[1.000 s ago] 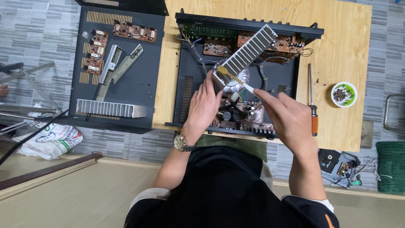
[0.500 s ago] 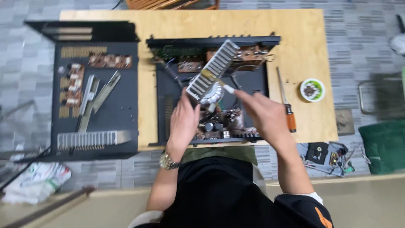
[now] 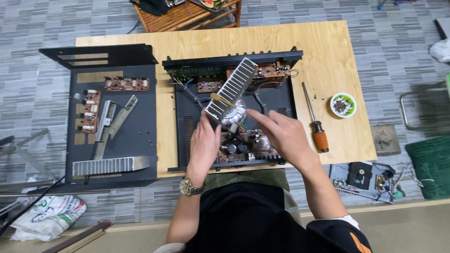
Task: Cleaning the internal components and heatsink of an amplifier using a brush
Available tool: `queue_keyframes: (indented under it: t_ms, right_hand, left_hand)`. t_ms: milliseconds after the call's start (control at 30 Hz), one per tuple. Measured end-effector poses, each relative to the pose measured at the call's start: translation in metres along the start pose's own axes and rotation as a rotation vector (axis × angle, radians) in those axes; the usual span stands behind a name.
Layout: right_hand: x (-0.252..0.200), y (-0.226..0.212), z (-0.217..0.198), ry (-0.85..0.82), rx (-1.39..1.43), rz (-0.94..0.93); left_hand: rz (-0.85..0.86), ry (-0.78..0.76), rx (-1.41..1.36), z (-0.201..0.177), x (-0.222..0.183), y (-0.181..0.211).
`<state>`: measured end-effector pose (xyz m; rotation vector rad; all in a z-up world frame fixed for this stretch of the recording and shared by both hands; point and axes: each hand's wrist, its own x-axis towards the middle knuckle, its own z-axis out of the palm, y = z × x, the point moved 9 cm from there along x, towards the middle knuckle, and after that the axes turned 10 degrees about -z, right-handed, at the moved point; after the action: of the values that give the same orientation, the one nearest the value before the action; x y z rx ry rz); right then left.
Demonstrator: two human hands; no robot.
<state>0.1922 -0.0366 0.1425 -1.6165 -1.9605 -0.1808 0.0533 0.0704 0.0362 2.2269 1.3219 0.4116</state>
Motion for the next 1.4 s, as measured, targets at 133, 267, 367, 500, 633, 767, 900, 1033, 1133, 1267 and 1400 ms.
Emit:
queue_keyframes:
  t_ms: [133, 267, 367, 500, 633, 767, 900, 1033, 1133, 1267, 1400]
  right_hand:
    - [-0.011, 0.001, -0.005, -0.087, 0.028, 0.038]
    - [-0.035, 0.022, -0.016, -0.123, 0.110, 0.117]
    - [-0.039, 0.037, -0.016, -0.037, 0.075, 0.140]
    - [-0.020, 0.040, -0.006, 0.069, 0.096, 0.116]
    - [-0.022, 0.040, 0.008, -0.034, -0.067, 0.062]
    - [-0.053, 0.059, -0.006, -0.074, 0.010, 0.167]
    - [-0.055, 0.060, -0.031, 0.034, 0.004, 0.158]
    - [-0.036, 0.060, -0.026, 0.154, 0.084, 0.098]
    - [-0.014, 0.054, -0.011, 0.227, 0.093, 0.012]
    - [-0.010, 0.059, 0.019, 0.082, -0.044, 0.024]
    - [-0.029, 0.060, 0.021, -0.046, -0.021, 0.101]
  left_hand:
    - [-0.022, -0.024, -0.004, 0.005, 0.002, -0.006]
    - [-0.008, 0.000, 0.006, 0.007, 0.000, -0.006]
    - [0.001, 0.019, 0.016, 0.010, 0.000, -0.008]
    - [-0.011, 0.009, -0.041, 0.015, 0.002, -0.013]
    - [-0.031, 0.005, -0.054, 0.012, 0.003, -0.012]
    - [-0.001, 0.021, -0.017, 0.019, 0.002, -0.013]
    - [0.017, 0.032, -0.006, 0.011, 0.000, -0.007]
    - [0.030, 0.054, 0.021, 0.007, -0.001, -0.003]
    - [0.015, 0.015, -0.002, 0.009, 0.000, -0.004]
    - [0.015, 0.018, 0.012, 0.010, -0.001, -0.005]
    - [0.027, 0.022, 0.002, 0.016, 0.000, -0.009]
